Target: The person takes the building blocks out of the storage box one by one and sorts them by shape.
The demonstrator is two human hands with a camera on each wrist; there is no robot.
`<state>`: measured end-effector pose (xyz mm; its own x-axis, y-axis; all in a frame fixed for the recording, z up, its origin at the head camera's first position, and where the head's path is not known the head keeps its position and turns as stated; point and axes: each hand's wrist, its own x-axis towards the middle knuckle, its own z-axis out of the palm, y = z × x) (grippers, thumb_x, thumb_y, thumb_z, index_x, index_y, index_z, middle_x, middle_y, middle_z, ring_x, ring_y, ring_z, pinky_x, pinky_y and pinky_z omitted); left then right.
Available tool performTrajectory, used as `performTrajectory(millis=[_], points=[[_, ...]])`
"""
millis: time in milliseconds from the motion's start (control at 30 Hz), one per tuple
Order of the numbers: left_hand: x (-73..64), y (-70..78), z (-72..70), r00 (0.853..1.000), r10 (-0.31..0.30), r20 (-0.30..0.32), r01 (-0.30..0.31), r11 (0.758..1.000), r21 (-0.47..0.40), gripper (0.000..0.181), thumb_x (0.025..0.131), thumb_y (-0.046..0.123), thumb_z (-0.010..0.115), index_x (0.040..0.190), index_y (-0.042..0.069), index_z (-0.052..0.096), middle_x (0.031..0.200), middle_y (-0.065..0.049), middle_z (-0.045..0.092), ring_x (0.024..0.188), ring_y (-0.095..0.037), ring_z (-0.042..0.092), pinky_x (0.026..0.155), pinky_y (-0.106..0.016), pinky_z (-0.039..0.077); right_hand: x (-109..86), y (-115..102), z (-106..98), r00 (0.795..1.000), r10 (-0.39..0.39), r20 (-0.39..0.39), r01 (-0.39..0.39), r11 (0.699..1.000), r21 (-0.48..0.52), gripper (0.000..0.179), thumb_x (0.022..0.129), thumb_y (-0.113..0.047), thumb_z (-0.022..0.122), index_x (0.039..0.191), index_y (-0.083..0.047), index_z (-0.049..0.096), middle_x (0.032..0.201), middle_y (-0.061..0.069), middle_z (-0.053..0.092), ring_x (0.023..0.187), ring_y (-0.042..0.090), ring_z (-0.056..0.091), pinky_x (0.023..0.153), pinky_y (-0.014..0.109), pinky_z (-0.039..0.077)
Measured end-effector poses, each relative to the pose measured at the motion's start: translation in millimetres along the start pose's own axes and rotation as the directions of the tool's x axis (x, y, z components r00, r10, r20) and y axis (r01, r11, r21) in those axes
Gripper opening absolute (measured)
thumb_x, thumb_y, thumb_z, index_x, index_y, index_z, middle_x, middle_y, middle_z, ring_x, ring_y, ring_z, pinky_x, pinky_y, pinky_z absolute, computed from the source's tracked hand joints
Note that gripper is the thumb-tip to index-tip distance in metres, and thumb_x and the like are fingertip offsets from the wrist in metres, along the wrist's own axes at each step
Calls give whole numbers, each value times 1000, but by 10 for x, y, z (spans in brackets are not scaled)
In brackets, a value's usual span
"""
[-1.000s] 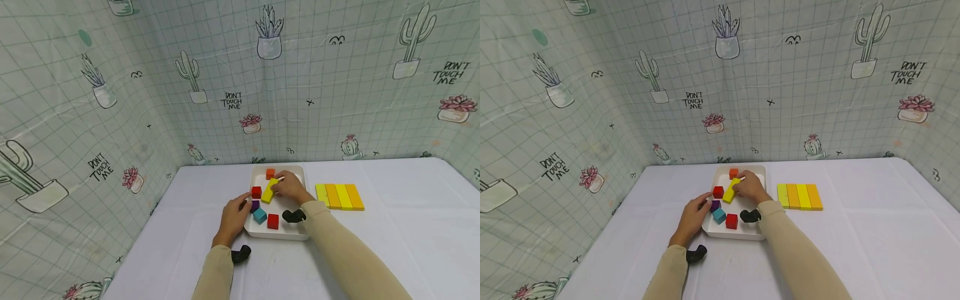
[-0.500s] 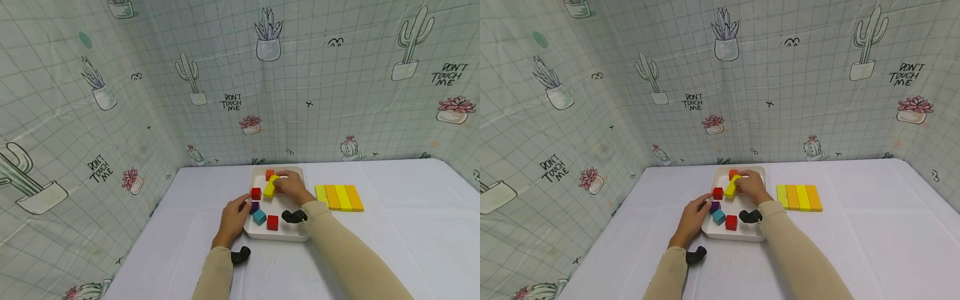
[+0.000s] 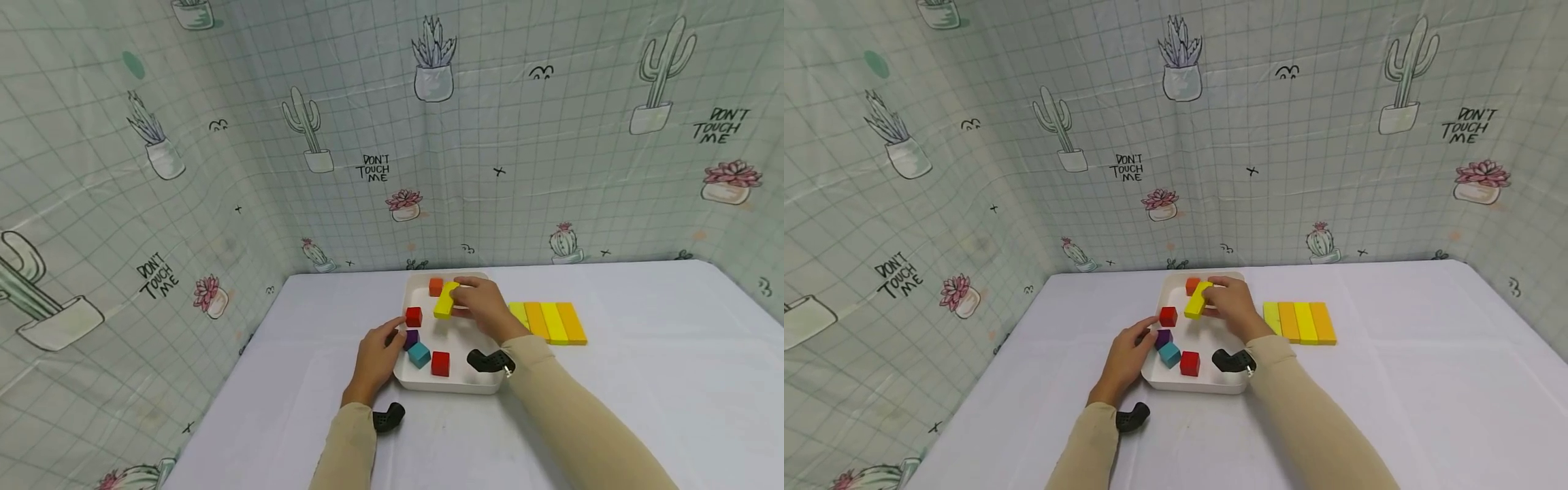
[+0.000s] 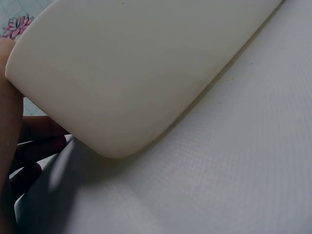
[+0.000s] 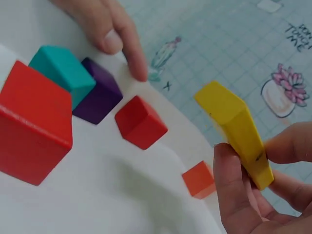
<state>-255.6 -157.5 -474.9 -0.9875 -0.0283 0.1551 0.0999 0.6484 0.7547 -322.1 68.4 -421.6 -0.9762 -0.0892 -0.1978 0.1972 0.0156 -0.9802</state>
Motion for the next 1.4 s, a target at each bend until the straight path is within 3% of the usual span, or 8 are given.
performTrajectory(millis=[333, 600, 900, 1133, 1400], points=[[8, -15, -6, 1000, 18, -8, -18, 1000, -7, 38, 102, 33, 55, 139, 26, 62, 120, -4, 66, 110, -24, 57, 101, -51, 47, -123, -23, -155, 1000, 7, 9, -8, 992, 129, 54, 101, -10, 53, 153, -5, 40, 149, 19, 41, 126, 34, 51, 100, 37, 49], [-9, 6, -5, 1000, 2, 0, -2, 1000, -18, 39, 102, 34, 56, 139, 26, 62, 121, -4, 65, 110, -24, 57, 101, -50, 48, -226, 22, -255, 996, -50, 71, 44, 996, 79, 61, 99, -8, 56, 156, -4, 33, 150, 21, 38, 125, 33, 49, 106, 39, 44], [-13, 25, -14, 1000, -9, 4, 9, 1000, -17, 39, 102, 33, 55, 140, 25, 61, 124, -5, 65, 114, -25, 57, 103, -51, 46, -355, 3, -299, 994, -53, 94, 39, 988, 148, 63, 99, -8, 56, 158, -9, 32, 153, 19, 36, 128, 32, 47, 107, 36, 42], [-15, 8, -19, 1000, -6, 9, 6, 1000, -16, 40, 102, 34, 56, 140, 25, 61, 126, -5, 64, 116, -25, 57, 103, -52, 45, -432, 5, -352, 995, -54, 82, 42, 989, 141, 65, 98, -10, 58, 158, -15, 33, 153, 19, 37, 125, 32, 51, 106, 38, 44], [-9, 9, -21, 1000, 2, 14, -2, 1000, -14, 40, 102, 33, 56, 140, 24, 61, 123, -6, 65, 114, -27, 56, 104, -52, 45, -493, 38, -474, 994, -74, 75, 65, 992, 112, 52, 100, -12, 59, 150, -7, 45, 154, 14, 37, 128, 32, 47, 106, 37, 44]])
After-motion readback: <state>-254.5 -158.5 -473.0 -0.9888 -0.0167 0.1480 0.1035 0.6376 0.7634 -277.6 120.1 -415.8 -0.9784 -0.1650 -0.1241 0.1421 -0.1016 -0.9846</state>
